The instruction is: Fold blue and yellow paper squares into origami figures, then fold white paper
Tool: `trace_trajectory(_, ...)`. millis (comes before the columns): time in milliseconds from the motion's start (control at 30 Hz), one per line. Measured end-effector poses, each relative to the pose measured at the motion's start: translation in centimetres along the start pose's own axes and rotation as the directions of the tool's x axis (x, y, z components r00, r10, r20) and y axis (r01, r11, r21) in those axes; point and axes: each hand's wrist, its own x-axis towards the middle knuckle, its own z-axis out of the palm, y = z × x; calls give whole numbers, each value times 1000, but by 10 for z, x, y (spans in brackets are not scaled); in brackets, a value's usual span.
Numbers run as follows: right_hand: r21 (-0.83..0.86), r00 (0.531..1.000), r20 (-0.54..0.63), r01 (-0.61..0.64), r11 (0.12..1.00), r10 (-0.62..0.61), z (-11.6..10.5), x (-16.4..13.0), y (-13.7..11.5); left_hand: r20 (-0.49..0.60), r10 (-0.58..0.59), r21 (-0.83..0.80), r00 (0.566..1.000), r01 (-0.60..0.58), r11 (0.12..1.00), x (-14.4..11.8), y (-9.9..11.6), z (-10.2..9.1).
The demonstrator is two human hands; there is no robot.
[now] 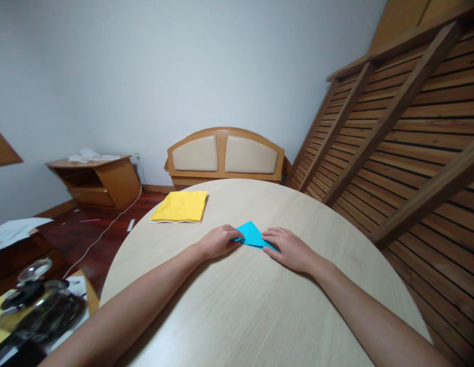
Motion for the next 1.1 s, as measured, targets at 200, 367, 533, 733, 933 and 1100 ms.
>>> trace_trajectory(200, -7, 1000, 4, 3, 1000, -3, -3, 1, -1, 0, -8, -35, 1000, 8, 999, 1, -2, 4)
trace_trajectory(367, -19, 1000, -4, -12, 1000, 11, -4, 1, -3, 33, -57, -2, 998, 57, 998, 0, 1, 4)
trace_trajectory(533, -25, 1000, 2, -29, 999, 29, -4, 2, -5, 20, -74, 50, 997, 72, 996, 0, 2, 4)
trace_trajectory(733, -18, 998, -11, -61, 998, 60, -4, 2, -6, -7, -58, 86, 998, 58, 995, -1, 6, 1)
trace_trajectory(933, -20, 996, -10, -92, 996, 91, -3, 1, -5, -32, -73, 126, 997, 76, 989, 1, 11, 1)
trace_trajectory(1100, -138, 998, 39, -53, 989, 59, -9, 3, -14, -52, -82, 205, 995, 91, 975, 2, 16, -1)
